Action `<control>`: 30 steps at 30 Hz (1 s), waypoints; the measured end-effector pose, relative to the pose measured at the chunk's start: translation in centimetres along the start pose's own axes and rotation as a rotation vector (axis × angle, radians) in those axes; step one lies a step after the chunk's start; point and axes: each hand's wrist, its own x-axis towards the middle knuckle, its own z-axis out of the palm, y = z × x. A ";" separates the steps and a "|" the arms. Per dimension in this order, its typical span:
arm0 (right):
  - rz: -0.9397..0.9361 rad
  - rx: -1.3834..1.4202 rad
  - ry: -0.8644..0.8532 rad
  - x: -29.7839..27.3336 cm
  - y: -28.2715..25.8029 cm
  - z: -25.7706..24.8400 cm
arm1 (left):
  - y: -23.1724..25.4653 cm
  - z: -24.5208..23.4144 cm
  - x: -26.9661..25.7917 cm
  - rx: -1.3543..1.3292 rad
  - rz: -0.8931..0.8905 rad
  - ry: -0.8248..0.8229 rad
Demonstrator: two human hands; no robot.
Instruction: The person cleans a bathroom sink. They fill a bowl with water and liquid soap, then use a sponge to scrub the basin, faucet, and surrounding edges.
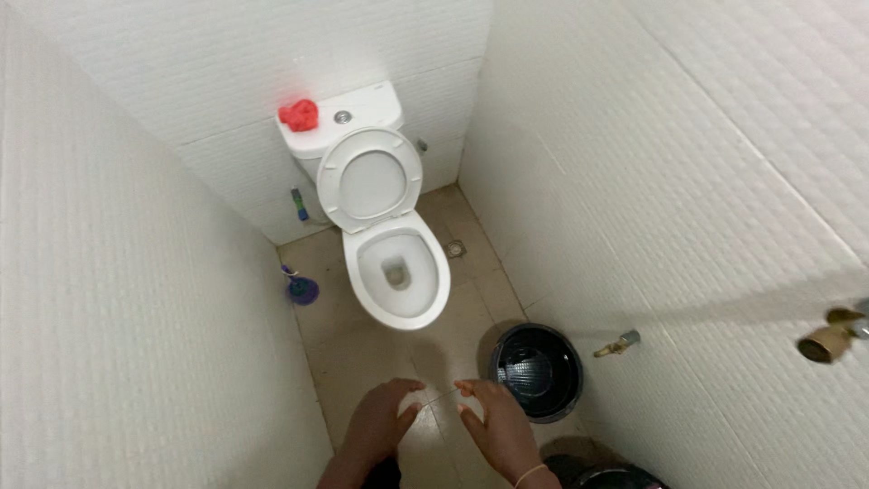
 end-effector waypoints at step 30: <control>-0.639 -0.693 0.057 63.7 -29.2 8.6 | -19.7 -15.5 14.8 -0.164 -0.232 0.293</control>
